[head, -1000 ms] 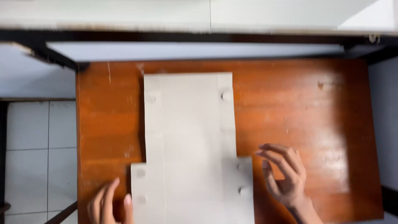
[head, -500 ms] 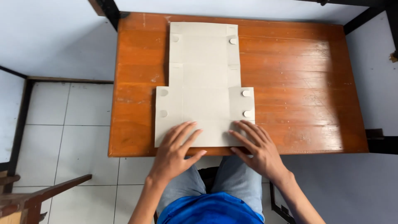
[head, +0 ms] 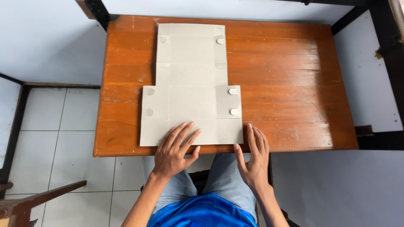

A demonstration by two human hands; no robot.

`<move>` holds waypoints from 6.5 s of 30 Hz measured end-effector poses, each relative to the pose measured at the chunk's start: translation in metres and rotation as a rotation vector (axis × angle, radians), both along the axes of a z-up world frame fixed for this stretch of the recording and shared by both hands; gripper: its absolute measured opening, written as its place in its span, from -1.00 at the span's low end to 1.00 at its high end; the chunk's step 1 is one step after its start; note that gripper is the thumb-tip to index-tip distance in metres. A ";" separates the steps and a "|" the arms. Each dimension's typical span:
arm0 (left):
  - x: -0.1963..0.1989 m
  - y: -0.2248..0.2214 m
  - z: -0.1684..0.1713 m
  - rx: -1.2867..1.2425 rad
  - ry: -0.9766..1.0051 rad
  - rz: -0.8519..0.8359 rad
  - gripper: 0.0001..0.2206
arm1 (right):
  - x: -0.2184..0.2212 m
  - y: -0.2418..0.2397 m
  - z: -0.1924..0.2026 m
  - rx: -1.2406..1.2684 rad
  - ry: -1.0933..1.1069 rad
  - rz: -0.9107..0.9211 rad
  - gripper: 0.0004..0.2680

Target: Assembling a cardboard box by folding a flat template along pre-scored lines and tucking in tabs.

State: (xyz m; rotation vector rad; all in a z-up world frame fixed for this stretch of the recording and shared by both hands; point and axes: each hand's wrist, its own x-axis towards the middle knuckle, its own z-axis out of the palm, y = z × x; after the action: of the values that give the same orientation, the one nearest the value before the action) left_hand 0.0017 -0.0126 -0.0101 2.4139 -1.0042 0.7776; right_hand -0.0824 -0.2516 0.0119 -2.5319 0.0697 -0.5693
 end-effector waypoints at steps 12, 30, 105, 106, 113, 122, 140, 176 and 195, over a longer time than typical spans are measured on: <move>0.003 -0.001 -0.002 0.032 -0.002 0.041 -0.64 | 0.002 0.022 0.011 -0.118 0.031 -0.091 -0.54; 0.002 -0.001 0.024 0.073 0.347 -0.091 -0.58 | 0.021 0.069 0.012 -0.163 0.181 0.354 -0.50; -0.024 0.045 0.035 -0.112 0.554 -0.013 -0.53 | 0.012 0.120 0.009 -0.276 0.216 0.414 -0.59; -0.025 0.044 0.033 -0.112 0.555 -0.016 -0.53 | 0.008 0.117 0.008 -0.276 0.217 0.412 -0.59; -0.025 0.038 0.026 0.162 0.414 0.129 -0.50 | -0.003 0.106 0.003 -0.399 0.253 0.349 -0.45; -0.023 0.055 0.030 0.102 0.419 0.003 -0.55 | 0.002 0.100 0.002 -0.413 0.216 0.393 -0.50; -0.008 0.042 0.030 0.204 0.361 0.194 -0.44 | -0.001 0.100 0.000 -0.436 0.214 0.384 -0.50; 0.163 -0.024 0.049 0.142 0.882 -0.289 -0.66 | 0.081 0.006 0.032 -0.160 0.177 -0.031 -0.63; 0.162 -0.024 0.047 0.176 0.858 -0.290 -0.64 | 0.083 0.009 0.018 -0.229 0.192 -0.093 -0.54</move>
State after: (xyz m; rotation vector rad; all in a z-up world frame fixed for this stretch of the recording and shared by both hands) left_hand 0.1639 -0.0363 0.0366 2.2789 -1.0156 -0.4464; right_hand 0.0004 -0.2428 0.0299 -2.8134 0.2037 -0.3861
